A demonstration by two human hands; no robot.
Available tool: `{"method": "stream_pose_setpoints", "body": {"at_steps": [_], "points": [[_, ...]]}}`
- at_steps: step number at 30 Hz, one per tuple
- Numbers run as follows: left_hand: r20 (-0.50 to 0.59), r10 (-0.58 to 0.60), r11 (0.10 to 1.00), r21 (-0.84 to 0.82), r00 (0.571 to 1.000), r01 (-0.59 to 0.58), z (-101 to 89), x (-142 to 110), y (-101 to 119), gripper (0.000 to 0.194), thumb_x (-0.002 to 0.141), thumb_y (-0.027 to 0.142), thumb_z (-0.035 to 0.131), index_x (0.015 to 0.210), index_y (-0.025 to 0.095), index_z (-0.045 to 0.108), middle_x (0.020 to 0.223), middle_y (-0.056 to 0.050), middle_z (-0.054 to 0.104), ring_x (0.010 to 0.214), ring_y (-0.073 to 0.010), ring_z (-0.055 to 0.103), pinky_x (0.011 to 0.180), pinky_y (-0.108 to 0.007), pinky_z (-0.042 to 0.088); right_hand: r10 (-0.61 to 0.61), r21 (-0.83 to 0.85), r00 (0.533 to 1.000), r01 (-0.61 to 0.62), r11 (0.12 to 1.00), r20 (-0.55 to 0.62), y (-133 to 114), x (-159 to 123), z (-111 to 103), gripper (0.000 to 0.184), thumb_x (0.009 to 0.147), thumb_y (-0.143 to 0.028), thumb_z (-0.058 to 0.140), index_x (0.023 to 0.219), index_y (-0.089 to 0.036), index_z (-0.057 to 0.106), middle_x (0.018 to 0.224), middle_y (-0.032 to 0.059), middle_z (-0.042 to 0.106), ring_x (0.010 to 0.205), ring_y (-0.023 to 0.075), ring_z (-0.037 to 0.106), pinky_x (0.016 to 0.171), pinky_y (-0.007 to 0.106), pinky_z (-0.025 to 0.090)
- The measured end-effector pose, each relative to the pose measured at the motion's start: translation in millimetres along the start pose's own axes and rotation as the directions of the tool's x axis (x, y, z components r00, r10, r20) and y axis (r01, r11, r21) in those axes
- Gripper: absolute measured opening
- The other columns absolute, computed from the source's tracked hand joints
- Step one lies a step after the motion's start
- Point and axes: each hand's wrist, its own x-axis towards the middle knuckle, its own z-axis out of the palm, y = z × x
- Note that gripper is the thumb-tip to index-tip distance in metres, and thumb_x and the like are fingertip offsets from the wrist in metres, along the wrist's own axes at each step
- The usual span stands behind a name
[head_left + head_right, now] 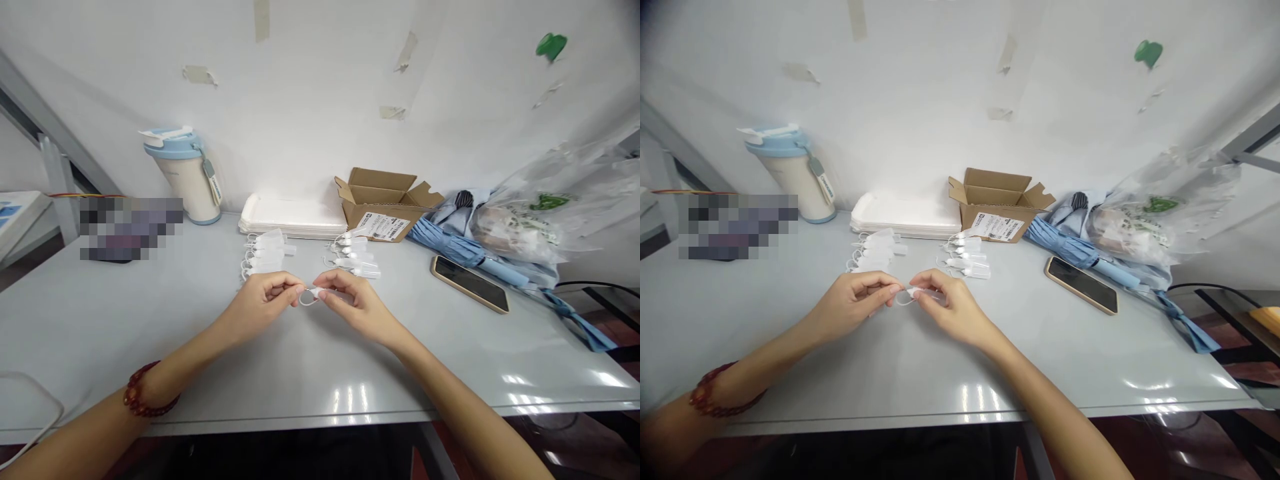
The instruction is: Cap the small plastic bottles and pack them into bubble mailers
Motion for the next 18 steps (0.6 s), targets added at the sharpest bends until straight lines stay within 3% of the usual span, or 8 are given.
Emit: {"method": "stream_pose_setpoints", "body": {"at_steps": [8,18], "points": [[-0.019,0.031,1.000,0.007,0.999,-0.031,4.9,-2.2,-3.2,0.022,0.085,0.032,0.051,0.076,0.017,0.065,0.064,0.002,0.060,0.053,-0.0097,0.050,0.047,-0.019,0.037,0.027,0.084,1.000,-0.027,0.996,0.002,3.8,-1.9,3.3,0.021,0.088,-0.029,0.054,0.105,-0.023,0.045,0.089,0.0018,0.067,0.084,0.0150,0.061,0.075,0.029,0.044],[-0.009,0.032,0.999,0.006,0.999,-0.032,6.8,-1.7,-4.2,0.020,0.084,0.028,0.050,0.075,0.017,0.064,0.064,0.002,0.061,0.055,-0.0106,0.052,0.049,-0.020,0.039,0.040,0.109,0.999,-0.042,0.993,0.021,7.3,-1.3,5.6,0.018,0.088,-0.031,0.054,0.103,-0.023,0.046,0.087,0.0011,0.063,0.085,0.0146,0.060,0.078,0.030,0.043]]}}
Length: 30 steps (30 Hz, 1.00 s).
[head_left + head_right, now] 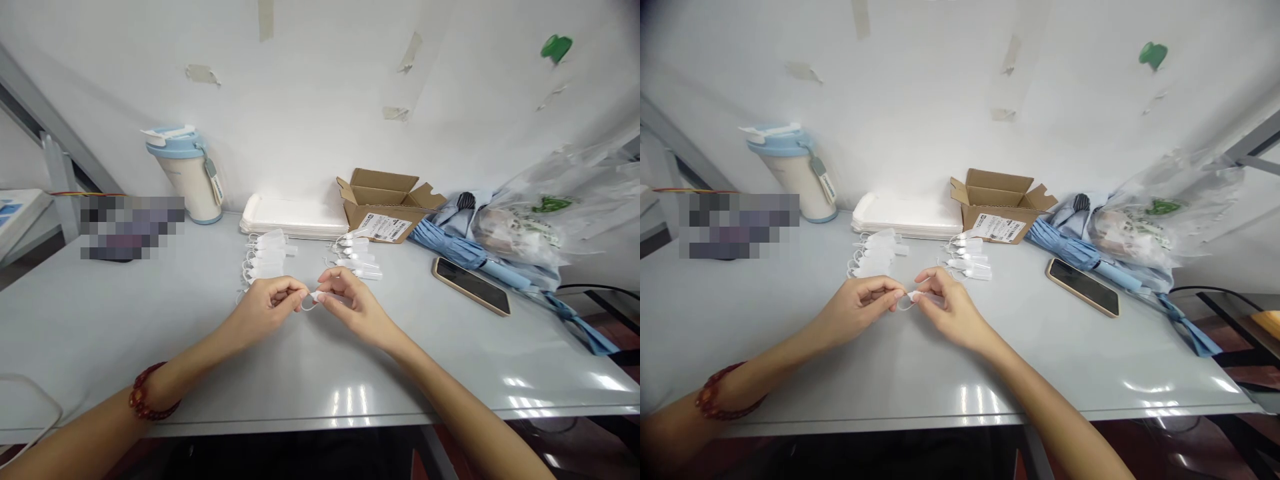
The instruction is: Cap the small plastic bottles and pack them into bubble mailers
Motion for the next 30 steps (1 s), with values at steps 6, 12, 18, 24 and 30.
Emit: {"method": "stream_pose_setpoints", "body": {"at_steps": [6,12,18,24,30], "points": [[-0.053,0.059,0.998,0.012,0.997,-0.058,-6.1,1.5,1.5,0.021,0.085,0.032,0.051,0.083,0.018,0.067,0.071,0.000,0.064,0.056,-0.0105,0.053,0.053,-0.021,0.043,0.040,-0.044,0.997,-0.037,0.998,0.072,-3.6,2.0,-7.6,0.023,0.090,-0.036,0.050,0.109,-0.022,0.048,0.084,0.0009,0.062,0.078,0.0137,0.057,0.074,0.030,0.044],[-0.138,0.034,0.998,-0.043,0.990,-0.040,-10.7,2.4,0.5,0.019,0.083,0.032,0.056,0.090,0.017,0.065,0.059,0.003,0.056,0.056,-0.0122,0.055,0.056,-0.023,0.045,0.044,-0.037,0.996,-0.041,0.998,0.076,-5.7,3.3,-11.7,0.023,0.091,-0.037,0.048,0.106,-0.020,0.054,0.085,0.0022,0.063,0.071,0.0123,0.058,0.071,0.030,0.045],[-0.126,-0.079,0.987,-0.146,0.989,0.061,-12.1,3.8,0.0,0.019,0.085,0.034,0.053,0.086,0.016,0.060,0.057,0.004,0.052,0.048,-0.0099,0.048,0.051,-0.023,0.042,-0.080,-0.191,0.993,0.062,0.980,-0.090,-3.6,4.1,-13.3,0.021,0.088,-0.036,0.053,0.102,-0.021,0.057,0.095,0.0044,0.063,0.083,0.0156,0.058,0.071,0.030,0.047],[-0.056,-0.094,0.984,-0.156,0.994,0.085,-11.0,3.0,4.5,0.023,0.086,0.034,0.052,0.071,0.017,0.058,0.054,0.005,0.050,0.046,-0.0079,0.045,0.049,-0.021,0.039,-0.155,-0.267,0.977,0.112,0.957,-0.144,2.6,5.3,-11.3,0.019,0.085,-0.032,0.059,0.100,-0.021,0.059,0.096,0.0049,0.065,0.087,0.0178,0.060,0.071,0.030,0.047],[-0.041,-0.082,0.990,-0.120,0.996,0.076,-9.8,2.1,4.4,0.021,0.084,0.033,0.054,0.072,0.017,0.060,0.056,0.005,0.050,0.045,-0.0074,0.044,0.046,-0.020,0.038,-0.219,-0.364,0.961,0.145,0.920,-0.171,3.6,3.1,-6.7,0.014,0.083,-0.026,0.061,0.096,-0.019,0.061,0.087,0.0043,0.067,0.076,0.0163,0.060,0.063,0.028,0.045]]}}
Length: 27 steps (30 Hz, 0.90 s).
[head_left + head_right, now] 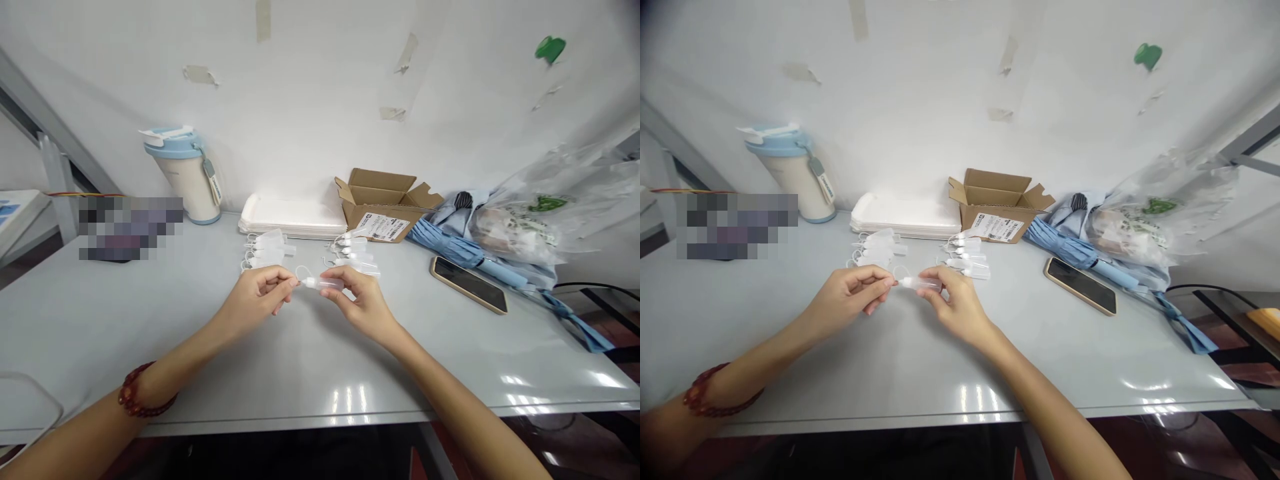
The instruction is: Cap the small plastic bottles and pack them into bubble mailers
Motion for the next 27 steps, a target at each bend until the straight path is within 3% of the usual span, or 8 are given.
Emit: {"method": "stream_pose_setpoints", "body": {"at_steps": [17,27], "points": [[0.042,0.013,0.999,0.029,0.999,-0.014,3.1,-3.2,-2.1,0.021,0.086,0.031,0.052,0.073,0.016,0.060,0.056,0.005,0.051,0.046,-0.0069,0.044,0.047,-0.019,0.038,-0.171,-0.084,0.981,0.163,0.983,-0.090,1.7,-5.0,5.1,0.010,0.084,-0.020,0.059,0.093,-0.018,0.063,0.084,0.0037,0.071,0.069,0.0143,0.063,0.057,0.025,0.047],[0.001,0.045,0.998,-0.045,0.999,-0.045,-3.1,2.5,-6.5,0.021,0.086,0.033,0.053,0.091,0.017,0.066,0.063,0.003,0.053,0.047,-0.0069,0.044,0.047,-0.021,0.039,-0.206,-0.145,0.970,0.187,0.972,-0.127,0.3,-0.4,-3.0,0.011,0.085,-0.023,0.060,0.095,-0.021,0.062,0.086,0.0021,0.071,0.067,0.0127,0.062,0.057,0.024,0.048]]}}
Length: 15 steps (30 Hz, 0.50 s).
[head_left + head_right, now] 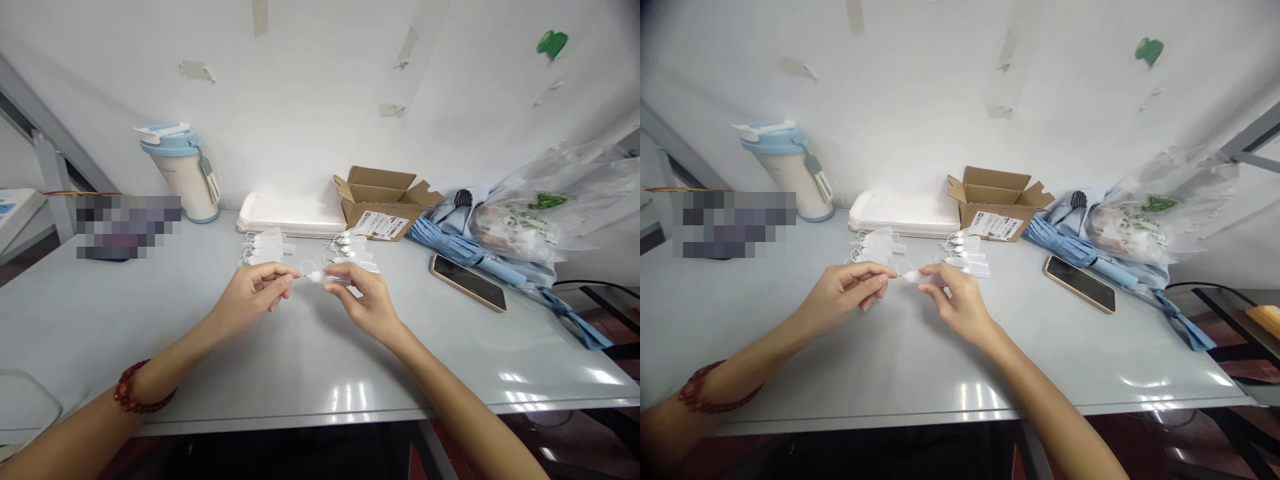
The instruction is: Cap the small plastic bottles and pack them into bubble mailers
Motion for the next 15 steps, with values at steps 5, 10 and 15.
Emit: {"method": "stream_pose_setpoints", "body": {"at_steps": [5,10,15], "points": [[-0.025,-0.012,1.000,0.022,1.000,0.012,0.7,-0.6,-0.1,0.020,0.084,0.034,0.056,0.088,0.018,0.067,0.061,0.004,0.053,0.047,-0.0068,0.045,0.047,-0.020,0.039,-0.005,0.018,1.000,0.005,1.000,0.027,0.5,-1.2,2.4,0.011,0.085,-0.022,0.060,0.096,-0.020,0.062,0.088,0.0032,0.071,0.072,0.0144,0.065,0.059,0.025,0.050],[-0.029,-0.021,0.997,0.076,0.999,0.023,4.8,-2.2,-1.1,0.018,0.083,0.033,0.057,0.080,0.017,0.064,0.059,0.004,0.054,0.046,-0.0066,0.044,0.046,-0.019,0.038,-0.023,0.053,0.999,0.020,0.998,0.048,1.5,-4.0,7.7,0.012,0.085,-0.019,0.058,0.096,-0.018,0.062,0.088,0.0048,0.071,0.075,0.0154,0.066,0.063,0.026,0.052],[-0.015,-0.034,0.996,0.083,0.999,0.035,6.6,-3.1,-2.2,0.018,0.083,0.032,0.055,0.077,0.017,0.062,0.059,0.003,0.056,0.045,-0.0067,0.044,0.044,-0.019,0.037,0.016,0.059,0.999,-0.019,0.998,0.048,1.9,-7.3,12.6,0.011,0.084,-0.019,0.059,0.095,-0.018,0.061,0.083,0.0040,0.070,0.065,0.0129,0.063,0.055,0.024,0.050]]}}
